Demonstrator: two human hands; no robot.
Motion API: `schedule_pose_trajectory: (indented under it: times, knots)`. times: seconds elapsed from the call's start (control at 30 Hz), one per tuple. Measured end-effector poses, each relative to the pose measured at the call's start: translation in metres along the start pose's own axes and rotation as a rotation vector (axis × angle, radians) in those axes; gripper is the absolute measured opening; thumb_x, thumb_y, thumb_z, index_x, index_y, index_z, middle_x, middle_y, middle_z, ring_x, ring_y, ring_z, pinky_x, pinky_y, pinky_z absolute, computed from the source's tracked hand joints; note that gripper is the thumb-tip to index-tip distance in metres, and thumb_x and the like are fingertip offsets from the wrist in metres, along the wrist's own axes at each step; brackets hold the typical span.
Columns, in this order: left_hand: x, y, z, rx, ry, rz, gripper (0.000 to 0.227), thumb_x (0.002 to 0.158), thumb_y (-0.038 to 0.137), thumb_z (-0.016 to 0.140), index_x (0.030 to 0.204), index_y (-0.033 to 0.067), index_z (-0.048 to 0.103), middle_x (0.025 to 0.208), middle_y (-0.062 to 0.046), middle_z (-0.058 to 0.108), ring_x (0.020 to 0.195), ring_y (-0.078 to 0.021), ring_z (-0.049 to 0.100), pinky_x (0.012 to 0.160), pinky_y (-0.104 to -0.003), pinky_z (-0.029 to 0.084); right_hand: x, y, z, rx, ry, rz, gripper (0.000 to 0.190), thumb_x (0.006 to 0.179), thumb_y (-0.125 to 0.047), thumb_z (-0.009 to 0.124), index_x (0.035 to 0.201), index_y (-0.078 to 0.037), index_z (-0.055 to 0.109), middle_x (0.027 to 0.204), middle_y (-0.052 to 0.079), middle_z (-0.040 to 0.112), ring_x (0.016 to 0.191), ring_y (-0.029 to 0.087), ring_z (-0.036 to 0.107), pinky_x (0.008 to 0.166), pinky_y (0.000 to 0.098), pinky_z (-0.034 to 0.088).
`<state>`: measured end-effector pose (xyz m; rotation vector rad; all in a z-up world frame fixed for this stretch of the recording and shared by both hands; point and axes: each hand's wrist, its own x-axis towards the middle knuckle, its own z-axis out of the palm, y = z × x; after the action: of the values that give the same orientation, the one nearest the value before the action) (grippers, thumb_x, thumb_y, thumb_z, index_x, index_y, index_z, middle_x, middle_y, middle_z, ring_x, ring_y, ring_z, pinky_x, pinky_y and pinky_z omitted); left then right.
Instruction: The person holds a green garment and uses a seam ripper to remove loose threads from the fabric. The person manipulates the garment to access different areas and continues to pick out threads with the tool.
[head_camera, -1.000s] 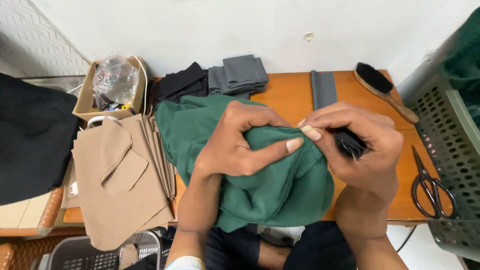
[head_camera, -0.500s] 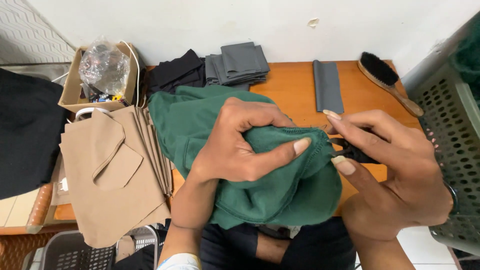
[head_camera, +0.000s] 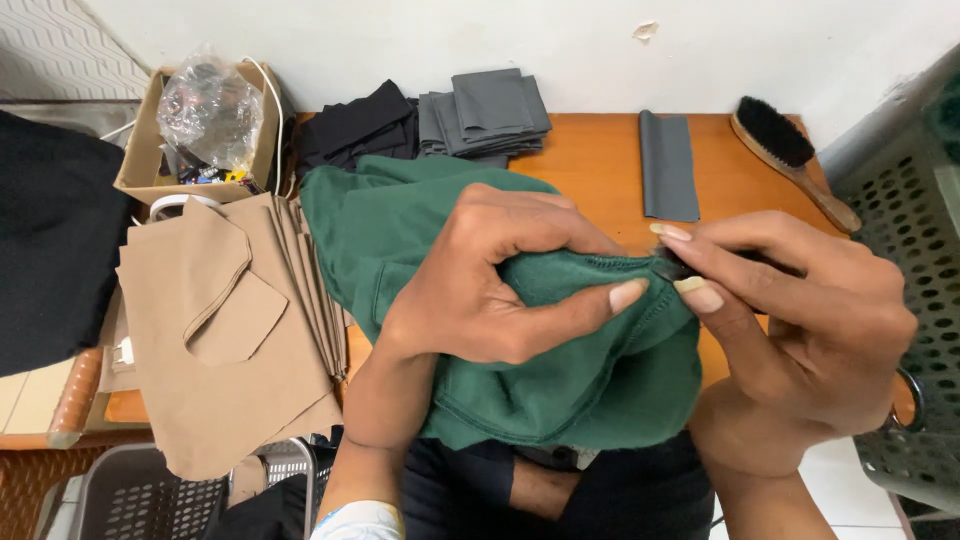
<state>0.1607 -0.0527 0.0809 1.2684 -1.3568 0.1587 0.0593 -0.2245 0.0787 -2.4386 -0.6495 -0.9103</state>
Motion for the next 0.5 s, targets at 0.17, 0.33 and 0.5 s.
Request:
schedule_pose_trajectory:
  times: [0.17, 0.33, 0.5]
  knots:
    - [-0.0017, 0.0011, 0.0006, -0.001, -0.001, -0.004, 0.013, 0.076, 0.014, 0.062, 0.074, 0.0013, 0.058, 0.064, -0.008, 0.059, 0.052, -0.0163, 0.052, 0.05, -0.026, 0.039, -0.005, 0.0012, -0.0013, -0.02, 0.017, -0.038, 0.019, 0.081, -0.005, 0.052, 0.094, 0.006, 0.059, 0.085, 0.023, 0.061, 0.067, 0.028, 0.06, 0.05, 0.0285, 0.043]
    - [-0.0008, 0.0021, -0.0005, -0.043, -0.036, 0.01, 0.013, 0.077, 0.014, 0.06, 0.077, 0.001, 0.059, 0.067, -0.01, 0.062, 0.054, -0.018, 0.058, 0.05, -0.026, 0.043, -0.0047, 0.0026, -0.0058, -0.08, -0.057, -0.072, 0.023, 0.081, -0.01, 0.051, 0.097, 0.005, 0.059, 0.087, 0.023, 0.06, 0.065, 0.03, 0.058, 0.052, 0.0342, 0.043]
    - [-0.0022, -0.0007, -0.0012, -0.061, -0.045, 0.013, 0.011, 0.078, 0.013, 0.06, 0.078, 0.0024, 0.059, 0.068, -0.009, 0.062, 0.054, -0.0171, 0.058, 0.049, -0.026, 0.044, -0.0059, 0.0054, -0.002, -0.079, -0.049, -0.089, 0.021, 0.081, -0.009, 0.052, 0.095, 0.004, 0.06, 0.085, 0.021, 0.06, 0.059, 0.027, 0.055, 0.05, 0.0333, 0.041]
